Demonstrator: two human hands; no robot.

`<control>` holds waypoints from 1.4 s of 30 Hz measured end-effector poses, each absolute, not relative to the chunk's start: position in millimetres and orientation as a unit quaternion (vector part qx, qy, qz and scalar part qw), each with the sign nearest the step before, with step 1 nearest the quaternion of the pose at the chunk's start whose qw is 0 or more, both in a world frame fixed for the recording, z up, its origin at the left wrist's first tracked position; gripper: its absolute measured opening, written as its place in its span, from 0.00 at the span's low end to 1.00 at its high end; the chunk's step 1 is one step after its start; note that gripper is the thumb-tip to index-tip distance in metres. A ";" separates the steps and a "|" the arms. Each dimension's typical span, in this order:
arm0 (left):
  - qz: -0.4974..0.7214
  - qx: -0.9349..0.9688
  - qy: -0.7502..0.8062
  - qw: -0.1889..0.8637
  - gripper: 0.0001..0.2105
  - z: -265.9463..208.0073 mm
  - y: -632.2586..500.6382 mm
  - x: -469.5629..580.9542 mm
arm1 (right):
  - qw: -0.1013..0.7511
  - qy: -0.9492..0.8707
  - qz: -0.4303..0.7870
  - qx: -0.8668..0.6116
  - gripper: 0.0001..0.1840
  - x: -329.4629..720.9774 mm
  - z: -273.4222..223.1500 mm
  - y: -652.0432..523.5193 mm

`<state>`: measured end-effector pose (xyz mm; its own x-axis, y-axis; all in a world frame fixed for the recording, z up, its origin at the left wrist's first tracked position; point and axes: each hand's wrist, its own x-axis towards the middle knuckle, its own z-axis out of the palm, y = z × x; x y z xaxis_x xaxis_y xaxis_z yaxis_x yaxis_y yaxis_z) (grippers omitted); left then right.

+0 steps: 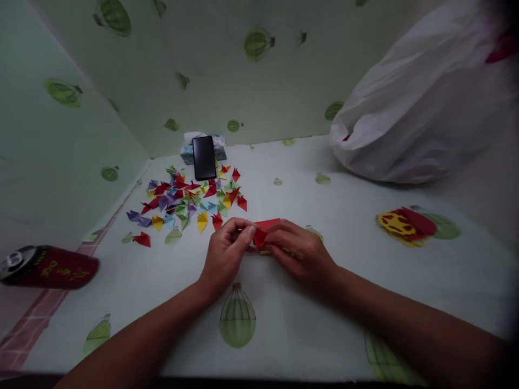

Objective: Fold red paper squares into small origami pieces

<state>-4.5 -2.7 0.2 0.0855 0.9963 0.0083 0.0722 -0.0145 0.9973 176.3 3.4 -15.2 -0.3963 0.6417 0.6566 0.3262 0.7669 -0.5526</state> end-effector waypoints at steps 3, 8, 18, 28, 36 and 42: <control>0.482 0.464 0.453 0.589 0.15 -3.9 -1.8 -2.8 | 0.488 -0.793 0.171 -0.322 0.08 177.1 -14.8 4.1; 0.465 0.403 0.445 0.650 0.16 -5.4 -5.3 2.5 | 0.499 -0.783 0.164 -0.334 0.09 176.5 -14.3 2.8; 0.463 0.393 0.456 0.651 0.13 -3.2 -4.9 3.6 | 0.484 -0.810 0.129 -0.305 0.10 173.1 -17.4 -1.6; 0.465 0.484 0.511 0.537 0.11 0.2 -2.2 -0.2 | 0.476 -0.809 0.192 -0.285 0.10 175.6 -12.9 -6.4; 0.434 0.532 0.509 0.520 0.07 5.3 -2.8 -1.2 | 0.458 -0.669 0.417 -0.411 0.07 181.8 -13.4 6.6; 0.416 0.570 0.505 0.497 0.07 5.4 -2.8 -2.6 | 0.437 -0.610 0.551 -0.365 0.09 181.3 -13.4 9.0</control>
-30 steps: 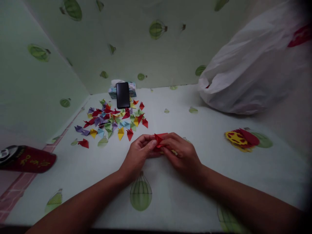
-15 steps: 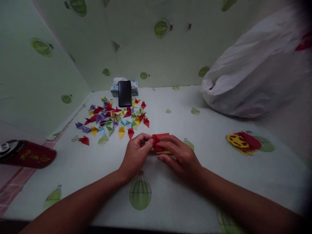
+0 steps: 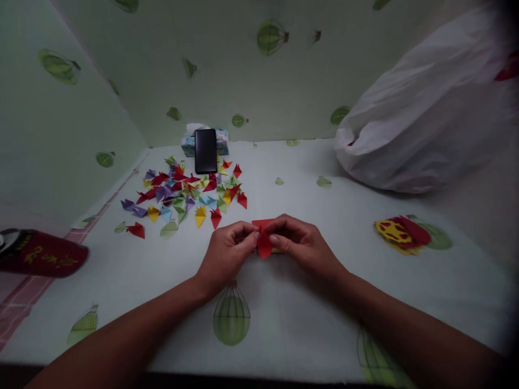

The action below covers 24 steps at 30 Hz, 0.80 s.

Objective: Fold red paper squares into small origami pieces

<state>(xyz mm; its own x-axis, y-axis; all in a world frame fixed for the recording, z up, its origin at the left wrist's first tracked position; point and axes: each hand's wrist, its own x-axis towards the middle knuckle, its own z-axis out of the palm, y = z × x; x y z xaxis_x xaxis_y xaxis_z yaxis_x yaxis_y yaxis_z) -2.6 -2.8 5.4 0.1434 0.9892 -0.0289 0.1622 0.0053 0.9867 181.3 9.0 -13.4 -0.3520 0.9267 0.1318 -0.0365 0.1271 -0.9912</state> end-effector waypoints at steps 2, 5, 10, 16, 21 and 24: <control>0.406 0.580 0.506 0.493 0.07 6.1 -3.0 -2.8 | 0.434 -0.611 0.554 -0.363 0.08 181.0 -13.0 8.2; 0.392 0.587 0.505 0.496 0.07 7.6 -3.9 -2.5 | 0.435 -0.609 0.552 -0.367 0.07 180.5 -12.8 8.0; 0.382 0.574 0.493 0.531 0.08 8.6 -5.0 -2.7 | 0.435 -0.581 0.574 -0.379 0.07 178.7 -11.3 7.6; 0.378 0.560 0.490 0.551 0.07 6.8 -5.1 -3.7 | 0.429 -0.564 0.591 -0.385 0.07 177.5 -10.7 6.8; 0.379 0.554 0.483 0.561 0.07 7.6 -4.1 -3.6 | 0.430 -0.554 0.601 -0.382 0.08 177.0 -11.0 6.7; 0.383 0.544 0.473 0.578 0.07 6.6 -3.6 -4.0 | 0.429 -0.543 0.612 -0.382 0.09 177.0 -10.6 6.1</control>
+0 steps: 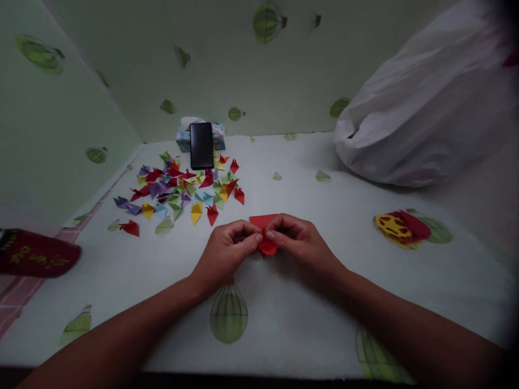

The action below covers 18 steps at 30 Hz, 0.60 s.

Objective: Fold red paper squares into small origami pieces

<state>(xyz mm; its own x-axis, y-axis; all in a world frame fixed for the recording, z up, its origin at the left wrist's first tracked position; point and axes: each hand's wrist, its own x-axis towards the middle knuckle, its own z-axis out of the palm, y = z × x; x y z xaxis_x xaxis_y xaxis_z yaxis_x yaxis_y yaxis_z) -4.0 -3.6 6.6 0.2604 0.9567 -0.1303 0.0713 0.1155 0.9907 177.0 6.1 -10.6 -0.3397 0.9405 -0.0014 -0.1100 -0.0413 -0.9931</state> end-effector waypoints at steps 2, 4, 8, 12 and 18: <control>0.383 0.533 0.465 0.594 0.08 5.2 -3.6 -4.5 | 0.429 -0.537 0.615 -0.386 0.10 176.8 -10.4 5.6; 0.383 0.520 0.462 0.607 0.09 3.7 -3.9 -4.9 | 0.429 -0.533 0.618 -0.387 0.10 176.5 -10.4 5.1; 0.383 0.501 0.470 0.617 0.10 3.1 -4.5 -4.5 | 0.431 -0.525 0.626 -0.383 0.10 175.7 -11.3 4.3; 0.384 0.505 0.473 0.611 0.10 4.3 -4.3 -3.4 | 0.430 -0.521 0.631 -0.381 0.10 175.1 -12.7 4.8; 0.391 0.507 0.484 0.597 0.10 5.9 -4.2 -2.6 | 0.434 -0.510 0.636 -0.385 0.10 173.9 -13.3 3.8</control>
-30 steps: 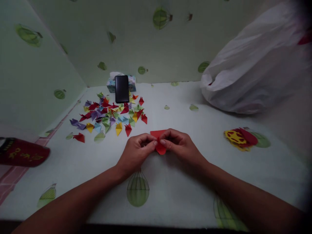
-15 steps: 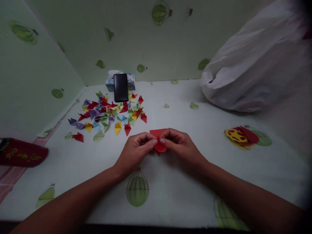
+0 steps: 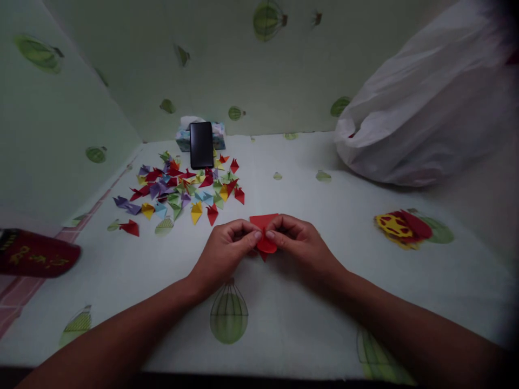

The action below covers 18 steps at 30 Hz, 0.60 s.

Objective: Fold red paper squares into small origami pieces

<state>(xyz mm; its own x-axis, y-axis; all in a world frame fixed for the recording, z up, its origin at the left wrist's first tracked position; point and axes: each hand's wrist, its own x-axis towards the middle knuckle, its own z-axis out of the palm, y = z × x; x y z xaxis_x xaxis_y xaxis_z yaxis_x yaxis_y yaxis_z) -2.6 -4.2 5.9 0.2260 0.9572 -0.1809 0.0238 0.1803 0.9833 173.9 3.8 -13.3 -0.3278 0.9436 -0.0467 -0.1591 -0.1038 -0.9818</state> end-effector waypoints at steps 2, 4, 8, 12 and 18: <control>0.395 0.508 0.481 0.595 0.09 6.6 -4.7 -2.4 | 0.432 -0.507 0.638 -0.387 0.10 173.9 -13.3 2.7; 0.397 0.509 0.478 0.596 0.08 7.1 -5.1 -2.4 | 0.430 -0.508 0.633 -0.395 0.10 174.2 -13.4 1.9; 0.399 0.505 0.474 0.601 0.08 6.5 -5.3 -2.7 | 0.430 -0.511 0.626 -0.402 0.11 174.0 -13.6 2.2; 0.398 0.500 0.461 0.615 0.08 4.6 -4.6 -3.8 | 0.431 -0.511 0.625 -0.403 0.11 173.1 -12.6 2.8; 0.391 0.497 0.473 0.614 0.08 6.5 -4.6 -4.4 | 0.425 -0.521 0.620 -0.404 0.11 173.1 -10.2 1.5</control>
